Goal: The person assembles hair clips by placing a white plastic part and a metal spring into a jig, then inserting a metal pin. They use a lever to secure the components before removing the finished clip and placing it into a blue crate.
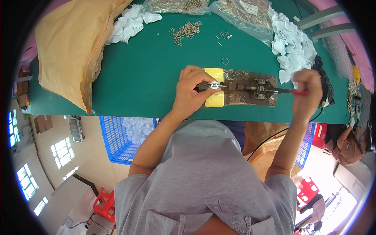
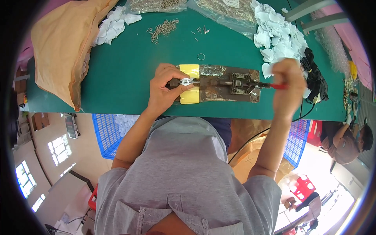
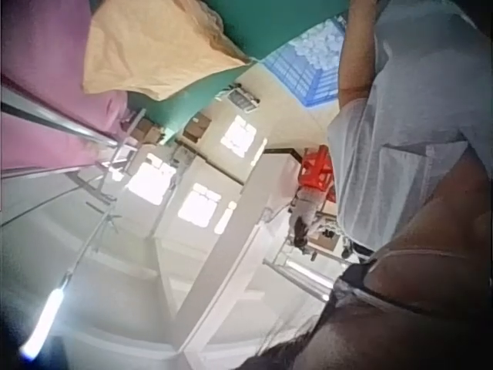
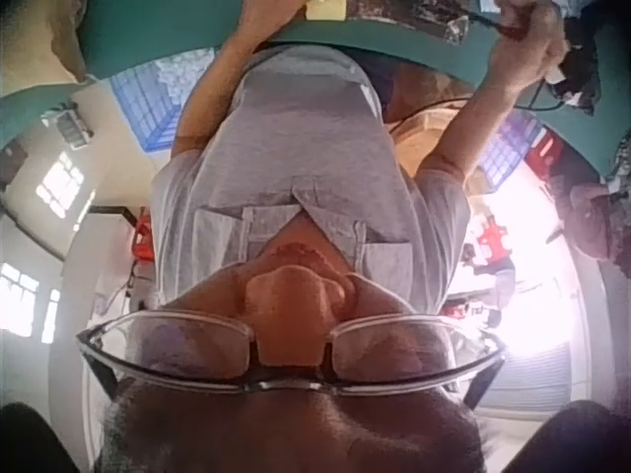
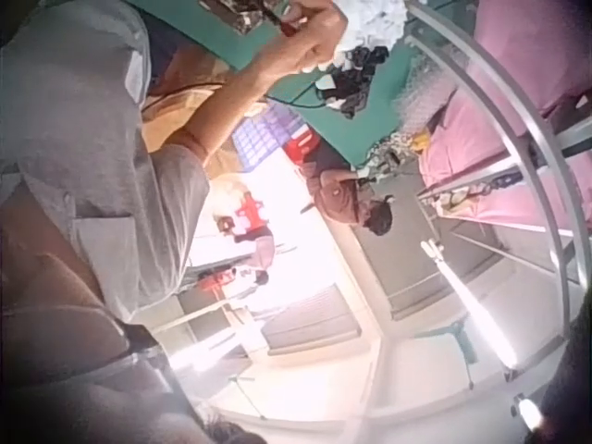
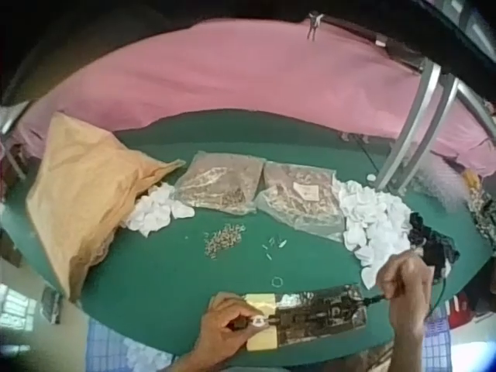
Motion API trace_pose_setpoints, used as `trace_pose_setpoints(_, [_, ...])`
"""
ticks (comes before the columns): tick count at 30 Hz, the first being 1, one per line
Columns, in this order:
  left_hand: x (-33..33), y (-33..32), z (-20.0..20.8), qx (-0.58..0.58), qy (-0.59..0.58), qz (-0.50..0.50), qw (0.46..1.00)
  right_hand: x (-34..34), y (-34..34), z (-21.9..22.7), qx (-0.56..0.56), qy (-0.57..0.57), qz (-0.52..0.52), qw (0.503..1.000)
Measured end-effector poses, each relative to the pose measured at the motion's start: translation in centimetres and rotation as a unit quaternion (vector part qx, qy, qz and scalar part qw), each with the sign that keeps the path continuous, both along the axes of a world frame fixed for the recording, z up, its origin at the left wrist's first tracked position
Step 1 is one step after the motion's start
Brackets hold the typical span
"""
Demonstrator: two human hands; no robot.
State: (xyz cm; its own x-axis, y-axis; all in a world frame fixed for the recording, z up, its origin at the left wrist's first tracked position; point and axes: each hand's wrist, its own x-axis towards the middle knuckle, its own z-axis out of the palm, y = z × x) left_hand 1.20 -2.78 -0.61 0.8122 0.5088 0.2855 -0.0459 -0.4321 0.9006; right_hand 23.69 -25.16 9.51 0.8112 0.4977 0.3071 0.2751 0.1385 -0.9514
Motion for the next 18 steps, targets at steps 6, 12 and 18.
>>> trace_pose_setpoints(6, [0.2,0.4,-0.1,0.018,-0.018,0.007,1.0,3.2,-2.8,-1.9,0.203,0.252,0.026,0.946])
trace_pose_setpoints(12, [-0.9,1.3,2.0,-0.079,-0.089,-0.032,0.992,5.6,-6.5,-10.1,0.346,0.42,0.061,0.837])
trace_pose_setpoints(18, [-11.5,9.0,7.6,-0.118,-0.062,-0.127,0.983,6.0,-7.1,-10.9,0.36,0.425,0.077,0.827])
